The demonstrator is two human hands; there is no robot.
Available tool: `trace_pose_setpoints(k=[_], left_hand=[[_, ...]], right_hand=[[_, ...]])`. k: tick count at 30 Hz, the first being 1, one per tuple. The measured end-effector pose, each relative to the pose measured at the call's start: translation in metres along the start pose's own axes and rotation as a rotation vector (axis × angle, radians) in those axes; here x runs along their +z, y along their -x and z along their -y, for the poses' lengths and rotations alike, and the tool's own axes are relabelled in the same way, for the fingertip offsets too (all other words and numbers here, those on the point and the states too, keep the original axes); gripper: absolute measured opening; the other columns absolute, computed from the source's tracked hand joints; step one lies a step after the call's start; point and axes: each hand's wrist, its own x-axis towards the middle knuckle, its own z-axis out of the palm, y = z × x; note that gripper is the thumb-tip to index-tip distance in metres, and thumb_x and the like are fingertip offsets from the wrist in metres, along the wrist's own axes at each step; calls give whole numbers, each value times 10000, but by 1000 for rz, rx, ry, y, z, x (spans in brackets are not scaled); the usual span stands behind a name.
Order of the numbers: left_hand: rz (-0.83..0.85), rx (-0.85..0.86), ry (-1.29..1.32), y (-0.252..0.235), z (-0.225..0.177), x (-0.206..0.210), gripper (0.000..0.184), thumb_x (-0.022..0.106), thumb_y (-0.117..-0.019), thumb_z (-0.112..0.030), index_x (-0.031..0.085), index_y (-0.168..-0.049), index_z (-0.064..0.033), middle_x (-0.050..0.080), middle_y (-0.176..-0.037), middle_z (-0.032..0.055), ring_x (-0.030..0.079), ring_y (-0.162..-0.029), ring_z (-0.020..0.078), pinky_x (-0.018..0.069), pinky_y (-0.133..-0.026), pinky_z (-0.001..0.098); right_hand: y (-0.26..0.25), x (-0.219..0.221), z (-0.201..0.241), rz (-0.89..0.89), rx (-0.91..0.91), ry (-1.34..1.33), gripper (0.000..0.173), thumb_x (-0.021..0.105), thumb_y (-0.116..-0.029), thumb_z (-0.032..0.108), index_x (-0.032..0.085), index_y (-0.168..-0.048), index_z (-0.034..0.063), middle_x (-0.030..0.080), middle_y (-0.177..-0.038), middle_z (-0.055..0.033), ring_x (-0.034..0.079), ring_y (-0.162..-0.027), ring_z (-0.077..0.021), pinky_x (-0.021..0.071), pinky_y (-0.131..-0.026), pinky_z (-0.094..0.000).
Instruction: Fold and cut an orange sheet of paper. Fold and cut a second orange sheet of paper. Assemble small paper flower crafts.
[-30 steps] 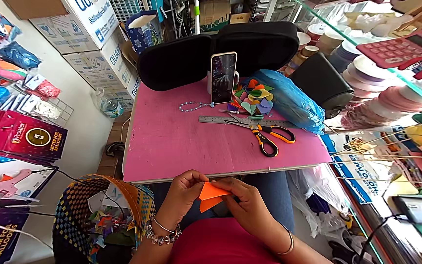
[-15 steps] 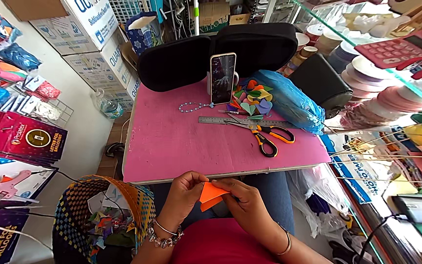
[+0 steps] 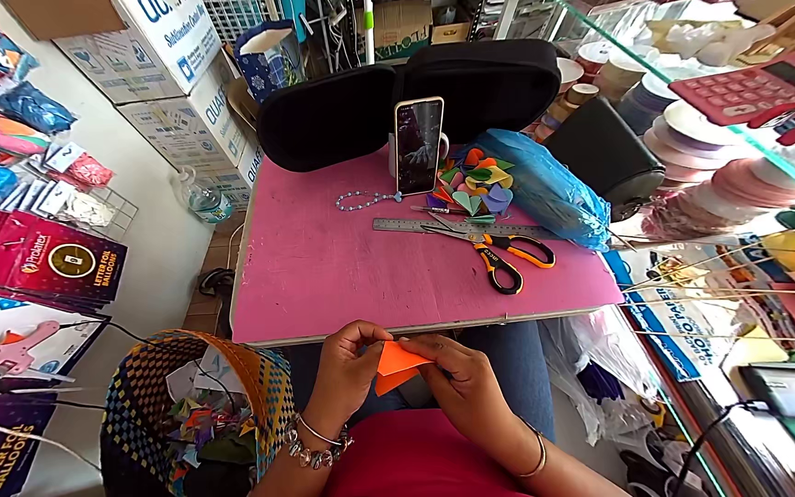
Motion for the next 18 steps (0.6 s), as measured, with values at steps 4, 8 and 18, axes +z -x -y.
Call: trace_pose_setpoints(k=[4,8,18], left_hand=[[0,-31,47,-1,-1,-1,171,579,-919,46,721,-921,-49,723,-799,-16,667,-666,18,553,-594,164],[15,-86,94,-2,-2,-2,200,561,-926,47,732,-920,-56,726,-793,-11,660,-641,12,542,-562,158],[62,-302,134,-4,-9,-3,266,438,-1069,-129,690,-1049,-43,734,-881,26,699,-747,64,572,-633,202]], right_hand=[[0,1,-1,-3,-17,16,233,581,-960,10,751,-1117,-17,753,-1109,-93,702,-1067,-75,550,-971,-197],[0,1,0,-4,-18,28,231,586,-959,14,752,-1118,-13,752,-1103,-91,702,-1059,-72,554,-960,-195],[0,-1,-2,-23,-41,107,240,578,-960,15,756,-1119,-6,754,-1098,-99,700,-1066,-81,537,-976,-188]])
